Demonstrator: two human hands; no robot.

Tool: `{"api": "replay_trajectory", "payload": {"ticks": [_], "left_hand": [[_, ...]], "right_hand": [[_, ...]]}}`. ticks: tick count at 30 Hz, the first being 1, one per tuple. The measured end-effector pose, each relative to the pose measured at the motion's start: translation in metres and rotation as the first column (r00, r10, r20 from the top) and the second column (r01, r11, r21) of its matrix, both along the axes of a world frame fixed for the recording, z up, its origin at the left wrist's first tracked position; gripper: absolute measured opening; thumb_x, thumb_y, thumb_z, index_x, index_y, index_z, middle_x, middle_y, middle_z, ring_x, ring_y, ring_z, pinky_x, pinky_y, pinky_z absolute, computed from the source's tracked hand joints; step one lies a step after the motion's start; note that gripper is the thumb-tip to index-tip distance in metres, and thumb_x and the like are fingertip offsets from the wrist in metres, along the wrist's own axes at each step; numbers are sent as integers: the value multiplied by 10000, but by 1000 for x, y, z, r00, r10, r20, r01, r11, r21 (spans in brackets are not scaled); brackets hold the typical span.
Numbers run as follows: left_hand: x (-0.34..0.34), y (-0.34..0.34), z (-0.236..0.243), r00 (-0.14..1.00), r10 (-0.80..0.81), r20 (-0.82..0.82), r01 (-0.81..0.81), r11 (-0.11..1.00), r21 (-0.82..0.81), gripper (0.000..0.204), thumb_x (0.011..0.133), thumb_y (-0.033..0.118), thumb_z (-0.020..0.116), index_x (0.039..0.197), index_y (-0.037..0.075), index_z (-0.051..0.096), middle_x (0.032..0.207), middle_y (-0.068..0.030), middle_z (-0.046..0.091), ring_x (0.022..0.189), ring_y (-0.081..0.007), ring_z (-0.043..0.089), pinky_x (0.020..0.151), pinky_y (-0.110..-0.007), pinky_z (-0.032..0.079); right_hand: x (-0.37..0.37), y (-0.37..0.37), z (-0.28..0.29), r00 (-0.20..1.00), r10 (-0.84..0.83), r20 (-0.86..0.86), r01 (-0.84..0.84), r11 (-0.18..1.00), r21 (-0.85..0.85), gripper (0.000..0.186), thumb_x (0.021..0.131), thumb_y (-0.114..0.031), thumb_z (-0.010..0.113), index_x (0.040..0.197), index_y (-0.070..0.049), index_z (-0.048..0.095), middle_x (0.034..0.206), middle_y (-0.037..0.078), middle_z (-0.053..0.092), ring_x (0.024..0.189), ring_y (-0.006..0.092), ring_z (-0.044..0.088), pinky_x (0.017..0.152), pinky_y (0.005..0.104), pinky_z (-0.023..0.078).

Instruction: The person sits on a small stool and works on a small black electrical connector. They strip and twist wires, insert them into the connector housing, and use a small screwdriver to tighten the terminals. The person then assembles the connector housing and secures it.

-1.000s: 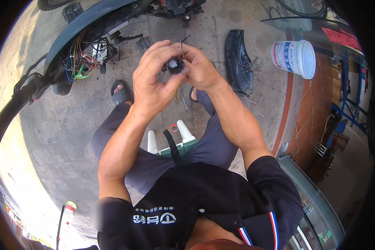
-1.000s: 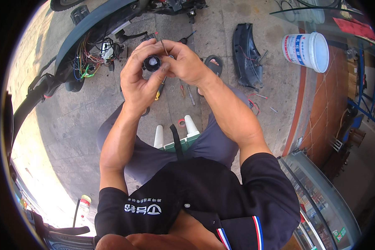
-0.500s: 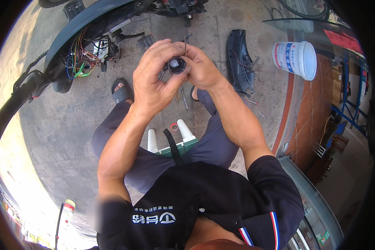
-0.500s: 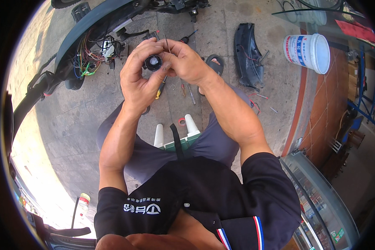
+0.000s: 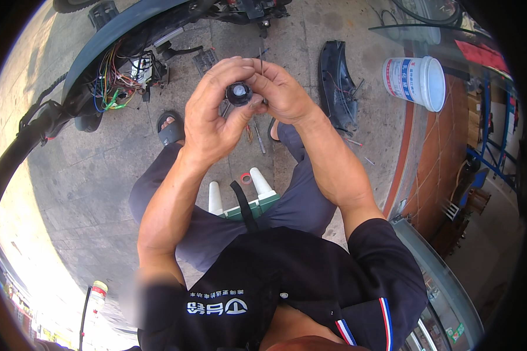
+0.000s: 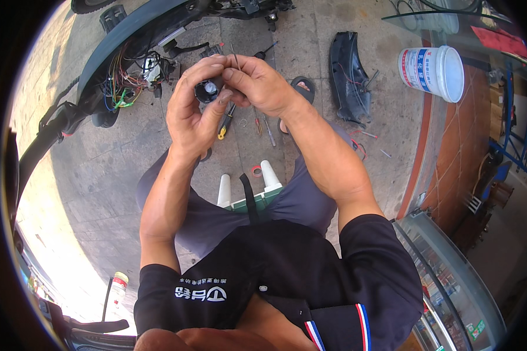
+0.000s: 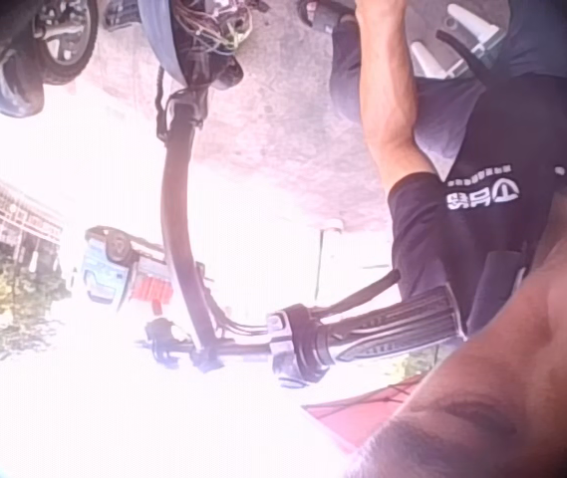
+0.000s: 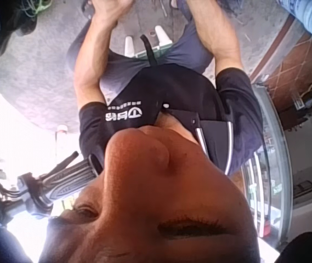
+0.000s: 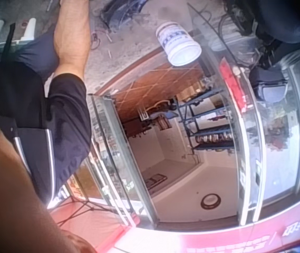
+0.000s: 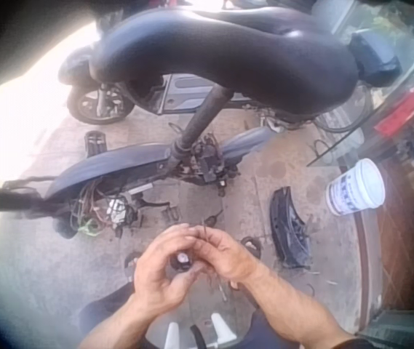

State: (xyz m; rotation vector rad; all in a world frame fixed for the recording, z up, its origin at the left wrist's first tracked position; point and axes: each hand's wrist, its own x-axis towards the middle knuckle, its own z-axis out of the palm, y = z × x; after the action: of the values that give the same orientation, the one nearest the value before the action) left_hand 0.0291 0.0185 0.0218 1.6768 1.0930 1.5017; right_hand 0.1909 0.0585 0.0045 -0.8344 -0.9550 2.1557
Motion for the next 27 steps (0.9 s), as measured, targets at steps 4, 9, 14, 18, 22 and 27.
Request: {"api": "replay_trajectory", "payload": {"ticks": [4, 9, 14, 18, 22, 27], "left_hand": [[-1, 0, 0, 1000, -5, 12, 5, 1000, -14, 427, 733, 29, 780, 1138, 25, 643, 1198, -157, 657, 1127, -325, 635, 953, -399, 508], [-7, -4, 0, 997, -70, -15, 70, 997, -36, 384, 807, 9, 732, 1174, -11, 620, 1270, -184, 622, 1205, -296, 586, 1023, -397, 458], [-4, -4, -1, 997, -57, -58, 55, 998, -38, 370, 803, 27, 738, 1155, -7, 632, 1272, -181, 623, 1192, -296, 595, 1003, -391, 473], [-2, -6, 0, 997, -15, -75, 13, 999, -33, 409, 753, 29, 776, 1141, 16, 646, 1236, -162, 638, 1161, -316, 619, 983, -395, 498], [2, -6, -1, 996, 13, -84, -14, 1000, -8, 422, 749, 58, 802, 1138, 19, 642, 1200, -159, 655, 1162, -333, 625, 984, -405, 503], [3, -6, -4, 998, -12, -68, 12, 1000, -1, 401, 773, 70, 790, 1139, 14, 634, 1187, -170, 662, 1166, -338, 625, 993, -409, 493]], "right_hand": [[0, 0, 1, 1000, 2, 3, -2, 999, 36, 240, 1033, -215, 536, 1165, -30, 613, 774, -25, 587, 562, 29, 470, 476, 183, 364], [1, 1, 2, 999, 38, 3, -38, 999, 20, 219, 1043, -229, 515, 1074, -38, 619, 767, -19, 593, 539, 30, 460, 465, 182, 358], [-1, 1, -1, 999, -21, -35, 22, 1000, 5, 193, 1042, -216, 520, 1009, -49, 610, 774, -11, 597, 549, 27, 471, 462, 183, 362], [-5, -4, -3, 993, -92, -68, 90, 995, -33, 157, 1033, -185, 527, 999, -57, 610, 770, -9, 590, 563, 26, 482, 464, 185, 367], [-11, -7, -6, 985, -146, -90, 139, 987, -82, 141, 1025, -157, 515, 994, -61, 613, 768, -10, 585, 573, 25, 488, 465, 182, 367], [-13, -7, -6, 982, -180, -64, 176, 982, -68, 149, 1024, -163, 515, 984, -61, 616, 757, -16, 584, 570, 25, 488, 464, 181, 365]]}}
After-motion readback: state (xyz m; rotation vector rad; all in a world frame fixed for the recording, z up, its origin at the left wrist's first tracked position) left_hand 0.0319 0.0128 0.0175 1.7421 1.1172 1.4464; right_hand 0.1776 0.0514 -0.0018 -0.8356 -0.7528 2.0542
